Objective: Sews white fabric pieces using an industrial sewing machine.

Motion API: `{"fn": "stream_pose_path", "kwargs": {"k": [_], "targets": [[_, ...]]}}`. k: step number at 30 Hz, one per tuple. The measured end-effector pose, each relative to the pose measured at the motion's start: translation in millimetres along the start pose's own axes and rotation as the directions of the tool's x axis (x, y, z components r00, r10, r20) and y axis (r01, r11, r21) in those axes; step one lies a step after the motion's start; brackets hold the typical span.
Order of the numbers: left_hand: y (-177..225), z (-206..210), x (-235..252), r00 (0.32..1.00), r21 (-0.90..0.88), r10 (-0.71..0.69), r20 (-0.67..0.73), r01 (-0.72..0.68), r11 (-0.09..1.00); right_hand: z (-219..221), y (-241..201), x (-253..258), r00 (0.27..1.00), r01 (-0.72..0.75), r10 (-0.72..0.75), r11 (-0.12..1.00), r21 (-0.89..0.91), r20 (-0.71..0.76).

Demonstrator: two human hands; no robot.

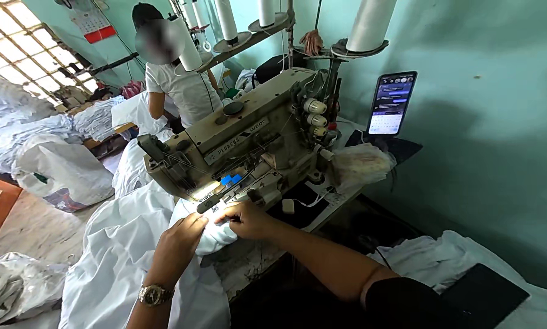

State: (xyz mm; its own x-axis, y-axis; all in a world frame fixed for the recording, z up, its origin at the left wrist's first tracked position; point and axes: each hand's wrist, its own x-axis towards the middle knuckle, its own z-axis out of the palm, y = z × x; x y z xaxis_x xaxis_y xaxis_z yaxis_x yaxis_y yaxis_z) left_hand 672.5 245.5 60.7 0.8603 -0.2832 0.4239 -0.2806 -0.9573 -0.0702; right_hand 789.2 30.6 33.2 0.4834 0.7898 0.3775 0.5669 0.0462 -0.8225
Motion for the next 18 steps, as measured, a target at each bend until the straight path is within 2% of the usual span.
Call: {"fn": "stream_pose_path", "kwargs": {"k": [2,5,7,9,11,16,18], "targets": [[-2,1,0,0.999,0.006,-0.001,-0.038,0.001,1.000,0,0,0,1.000,-0.017,0.017,1.000,-0.004,0.004],[8,-18,-4,0.980,0.039,-0.114,-0.165,0.122,0.992,0,-1,0,0.999,-0.038,0.039,0.999,-0.030,0.029],[22,-39,-7,0.908,0.139,-0.100,-0.408,0.170,0.976,-2,-2,1,0.998,-0.051,0.053,0.997,-0.054,0.041],[38,-60,-4,0.811,0.256,0.042,-0.584,0.134,0.957,-3,-4,2,0.997,-0.056,0.061,0.994,-0.090,0.055],[53,-72,-4,0.785,0.302,0.140,-0.603,0.063,0.951,0,-3,0,0.997,-0.039,0.044,0.996,-0.085,0.059],[77,-75,-14,0.872,0.209,0.099,-0.480,0.004,0.978,1,-41,-33,0.993,0.094,-0.101,0.990,0.106,0.061],[84,-75,-15,0.892,0.180,0.094,-0.442,-0.014,0.984,-2,-50,-38,0.989,0.117,-0.126,0.986,0.122,0.074]]}}
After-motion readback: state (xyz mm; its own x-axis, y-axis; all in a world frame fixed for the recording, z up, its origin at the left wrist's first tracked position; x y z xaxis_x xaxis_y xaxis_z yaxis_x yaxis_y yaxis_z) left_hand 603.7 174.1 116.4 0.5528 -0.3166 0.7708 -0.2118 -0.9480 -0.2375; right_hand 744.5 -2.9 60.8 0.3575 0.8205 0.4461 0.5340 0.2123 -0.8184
